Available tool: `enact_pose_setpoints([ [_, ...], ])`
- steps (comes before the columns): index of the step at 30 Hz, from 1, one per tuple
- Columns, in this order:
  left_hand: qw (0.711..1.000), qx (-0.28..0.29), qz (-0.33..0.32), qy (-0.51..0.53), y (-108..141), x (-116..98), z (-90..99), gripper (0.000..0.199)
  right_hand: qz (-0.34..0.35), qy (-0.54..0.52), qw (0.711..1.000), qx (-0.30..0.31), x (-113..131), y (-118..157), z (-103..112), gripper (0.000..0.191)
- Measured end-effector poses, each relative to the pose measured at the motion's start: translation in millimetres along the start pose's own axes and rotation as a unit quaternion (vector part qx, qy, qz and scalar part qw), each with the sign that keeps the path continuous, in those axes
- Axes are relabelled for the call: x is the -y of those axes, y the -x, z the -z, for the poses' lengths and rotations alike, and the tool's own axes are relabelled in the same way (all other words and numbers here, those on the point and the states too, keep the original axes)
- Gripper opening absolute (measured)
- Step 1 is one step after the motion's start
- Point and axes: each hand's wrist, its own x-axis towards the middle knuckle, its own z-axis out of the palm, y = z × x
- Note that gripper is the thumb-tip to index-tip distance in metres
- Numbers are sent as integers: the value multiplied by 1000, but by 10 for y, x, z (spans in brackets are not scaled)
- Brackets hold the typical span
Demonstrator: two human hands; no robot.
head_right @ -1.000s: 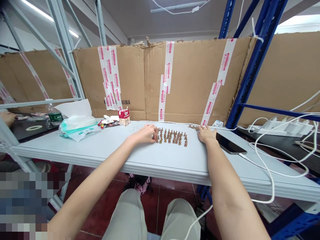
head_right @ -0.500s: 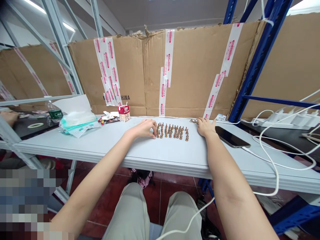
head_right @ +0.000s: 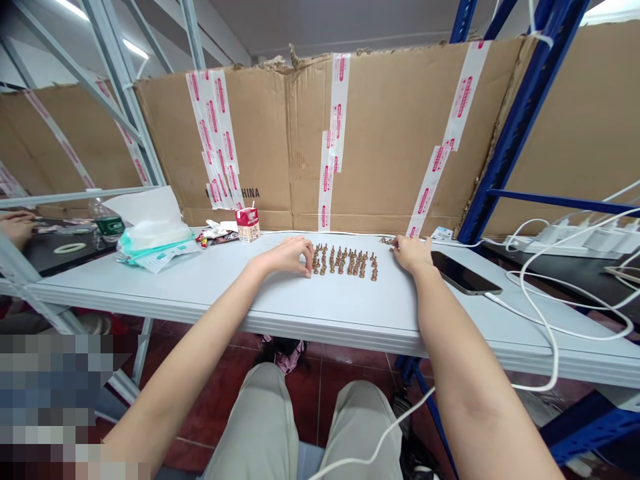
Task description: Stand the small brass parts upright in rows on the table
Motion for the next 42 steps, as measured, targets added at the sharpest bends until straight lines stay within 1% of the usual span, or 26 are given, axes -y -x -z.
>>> enact_pose_setpoints([
  [2, 1000, -4, -3, 14, 7, 26, 0, 11, 0, 1, 1000, -16, 9, 8, 8, 36],
  [3, 1000, -6, -1, 17, 11, 36, 0, 12, 4, -1, 1000, -8, 9, 7, 2, 38],
  [6, 1000, 4, 13, 17, 16, 52, -5, 15, 15, -14, 998, 58, -11, -18, -47, 36],
  [8, 1000, 16, 16, 17, 14, 53, -13, 14, 17, -28, 997, 77, -42, -51, -95, 34],
  [14, 999, 21, 8, 27, -3, 18, -23, 7, 53, -103, 992, 47, -120, -140, -191, 24],
  [20, 999, 20, 6, 49, -8, 4, -34, 7, 46, -123, 991, 35, -118, -112, -176, 20],
  [23, 998, 2, 5, 61, -7, 31, -44, 7, 40, -119, 991, 33, -114, -88, -164, 19],
  [26, 996, -19, 3, 82, 3, 80, -2, 9, 35, -122, 991, 36, -112, -78, -160, 18],
  [28, 994, -53, 7, 91, 24, 141, 56, 11, 34, -119, 992, 36, -112, -80, -165, 18],
  [30, 991, -106, 34, 80, 60, 237, 114, 13, 38, -114, 992, 35, -113, -89, -176, 19],
  [31, 988, -128, 61, 66, 82, 299, 135, 14, 41, -112, 992, 36, -114, -96, -184, 19],
  [32, 985, -139, 96, 48, 106, 365, 149, 14, 44, -111, 992, 36, -115, -104, -193, 20],
  [33, 981, -135, 135, 29, 131, 434, 154, 14, 47, -112, 992, 36, -116, -113, -203, 21],
  [35, 972, -101, 211, 0, 179, 563, 141, 13, 52, -114, 992, 34, -117, -132, -223, 23],
  [37, 962, -65, 263, -10, 220, 656, 112, 14, 58, -114, 991, 34, -117, -149, -237, 22],
  [39, 956, -39, 291, -5, 252, 705, 86, 15, 63, -116, 991, 38, -115, -161, -242, 21],
  [42, 948, -12, 317, 2, 290, 715, 75, 16, 65, -125, 989, 42, -110, -164, -239, 19],
])
